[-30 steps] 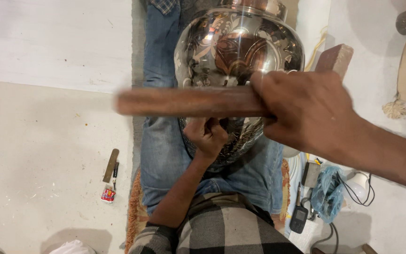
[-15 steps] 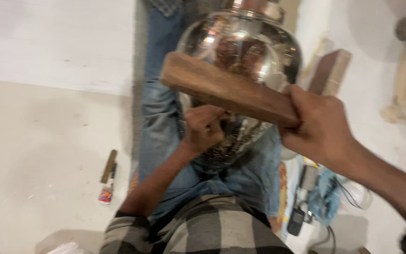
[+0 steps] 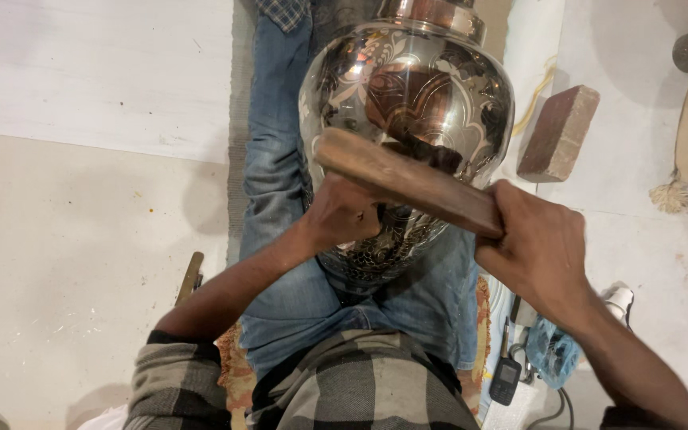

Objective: The person sits on the floor with a large engraved metal vase braced between their legs and on their lap. They hold a small punch against the vase surface with one hand and strike it with a wooden mallet in the other hand, working the decorative pattern across the vase body and rotating the vase to reach new areas.

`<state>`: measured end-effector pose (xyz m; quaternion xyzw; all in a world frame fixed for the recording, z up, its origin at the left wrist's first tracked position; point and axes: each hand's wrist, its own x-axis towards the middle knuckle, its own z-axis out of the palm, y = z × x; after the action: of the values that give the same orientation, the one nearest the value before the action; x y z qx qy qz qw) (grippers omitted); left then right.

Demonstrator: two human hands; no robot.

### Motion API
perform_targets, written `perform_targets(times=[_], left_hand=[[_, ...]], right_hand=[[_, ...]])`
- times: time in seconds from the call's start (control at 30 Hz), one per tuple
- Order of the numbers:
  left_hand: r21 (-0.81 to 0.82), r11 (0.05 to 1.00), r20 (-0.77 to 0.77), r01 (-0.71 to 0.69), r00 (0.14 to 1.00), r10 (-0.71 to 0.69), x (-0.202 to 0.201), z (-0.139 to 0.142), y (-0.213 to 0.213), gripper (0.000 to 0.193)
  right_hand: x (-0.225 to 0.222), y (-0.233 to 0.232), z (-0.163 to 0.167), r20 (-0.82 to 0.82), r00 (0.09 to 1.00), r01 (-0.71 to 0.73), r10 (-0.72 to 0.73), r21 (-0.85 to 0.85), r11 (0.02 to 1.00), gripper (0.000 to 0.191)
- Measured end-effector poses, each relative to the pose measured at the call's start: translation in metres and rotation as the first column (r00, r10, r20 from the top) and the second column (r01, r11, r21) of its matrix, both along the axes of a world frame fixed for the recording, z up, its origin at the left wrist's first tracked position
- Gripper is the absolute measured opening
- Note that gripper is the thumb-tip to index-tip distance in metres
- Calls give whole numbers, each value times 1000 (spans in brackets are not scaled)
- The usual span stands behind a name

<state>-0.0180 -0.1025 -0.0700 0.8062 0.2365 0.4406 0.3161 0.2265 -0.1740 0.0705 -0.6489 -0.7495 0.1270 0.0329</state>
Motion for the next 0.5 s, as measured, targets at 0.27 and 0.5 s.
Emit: perform_targets(times=[0.27,0.5], left_hand=[[117,962,-119,245,965,-231,-6,16,20,65],[93,852,-275,514,836,-475,-2,47,40,63]], right_hand=[[6,-52,-56,-457,875,258,-160,160,953,32],[-7,-109,-159,-497,854,401,-152,445,801,28]])
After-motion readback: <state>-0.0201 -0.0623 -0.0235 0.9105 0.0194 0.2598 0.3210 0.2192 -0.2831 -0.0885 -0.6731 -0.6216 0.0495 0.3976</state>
